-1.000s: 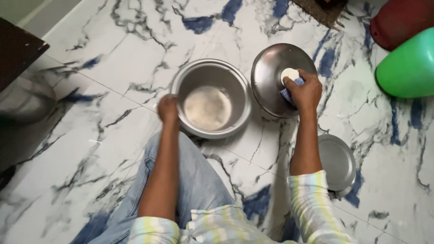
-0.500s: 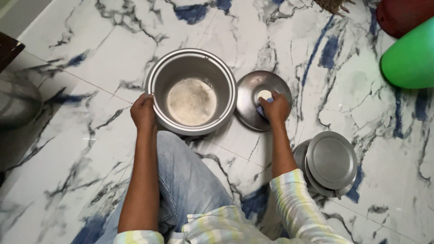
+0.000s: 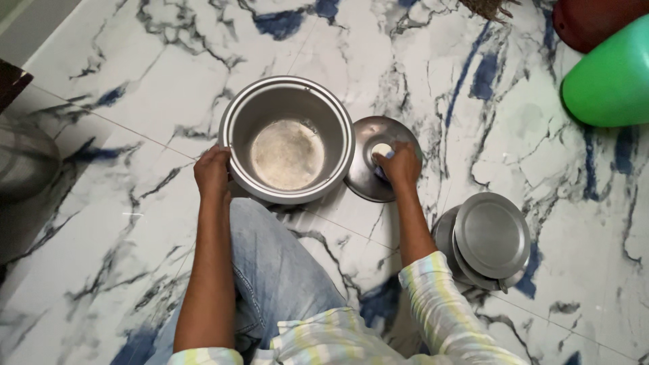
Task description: The person sits on the floor and wipes the metal lid, inner pot, and body of a rice cooker with a blue cloth. They reattach the lid, place the cooker on a low shelf, arrange the power cord, and switch on the wall socket.
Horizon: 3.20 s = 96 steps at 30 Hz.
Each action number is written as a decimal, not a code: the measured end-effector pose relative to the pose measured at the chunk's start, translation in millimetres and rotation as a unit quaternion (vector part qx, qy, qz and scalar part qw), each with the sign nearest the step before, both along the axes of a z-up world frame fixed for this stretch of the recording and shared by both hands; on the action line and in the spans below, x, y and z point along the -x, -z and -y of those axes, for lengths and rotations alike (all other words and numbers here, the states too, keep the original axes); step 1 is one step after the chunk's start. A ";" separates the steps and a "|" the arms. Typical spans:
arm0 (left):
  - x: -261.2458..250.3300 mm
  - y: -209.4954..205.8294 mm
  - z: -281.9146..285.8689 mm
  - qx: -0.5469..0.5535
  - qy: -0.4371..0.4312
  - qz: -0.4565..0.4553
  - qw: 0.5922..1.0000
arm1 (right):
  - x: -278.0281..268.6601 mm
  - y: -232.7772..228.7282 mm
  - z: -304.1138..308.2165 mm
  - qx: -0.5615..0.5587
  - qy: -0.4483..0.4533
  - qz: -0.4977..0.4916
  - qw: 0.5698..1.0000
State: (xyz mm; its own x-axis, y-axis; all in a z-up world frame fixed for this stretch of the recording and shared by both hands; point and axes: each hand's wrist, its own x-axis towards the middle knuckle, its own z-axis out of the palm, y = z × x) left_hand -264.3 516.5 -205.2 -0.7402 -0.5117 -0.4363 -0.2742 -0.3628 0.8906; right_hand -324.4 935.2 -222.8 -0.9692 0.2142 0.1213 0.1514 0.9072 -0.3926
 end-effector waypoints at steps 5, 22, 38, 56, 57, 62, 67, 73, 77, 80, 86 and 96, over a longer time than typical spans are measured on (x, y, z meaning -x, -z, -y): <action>-4.8 -6.9 -5.1 0.023 0.056 -0.002 0.998 | 24.5 -2.4 6.5 0.341 -0.083 -0.031 0.936; 20.6 -17.8 5.4 0.035 0.071 -0.032 0.996 | 37.6 14.6 35.9 0.698 -0.033 0.096 0.709; -76.1 -153.6 155.8 0.037 -0.026 -0.173 0.984 | 54.6 -138.5 221.2 0.720 -0.205 0.166 0.642; -284.3 -242.9 273.3 0.017 -0.218 -0.257 0.941 | -17.3 -218.6 443.8 0.752 -0.342 0.323 0.461; -289.6 -246.0 275.3 0.010 -0.212 -0.275 0.938 | -17.0 -220.3 450.1 0.755 -0.348 0.326 0.450; -300.0 -258.6 262.1 0.005 -0.201 -0.273 0.941 | -16.5 -236.8 446.0 0.758 -0.379 0.355 0.395; -297.0 -287.2 241.2 -0.004 -0.158 -0.308 0.938 | -22.1 -280.4 422.1 0.753 -0.390 0.316 0.425; -286.0 -327.5 243.8 0.018 -0.153 -0.366 0.918 | -10.8 -328.3 419.1 0.760 -0.415 0.304 0.398; -278.8 -368.5 270.7 0.055 -0.162 -0.371 0.913 | 13.9 -361.0 457.5 0.748 -0.462 0.311 0.361; -274.6 -401.6 303.8 0.059 -0.213 -0.375 0.900 | 28.6 -381.8 507.9 0.740 -0.481 0.310 0.353; -277.9 -426.0 386.3 0.074 -0.324 -0.376 0.865 | 39.5 -403.5 628.4 0.687 -0.504 0.317 0.417; -270.1 -388.0 485.7 0.084 -0.345 -0.407 0.842 | 22.6 -416.8 735.3 0.651 -0.522 0.280 0.474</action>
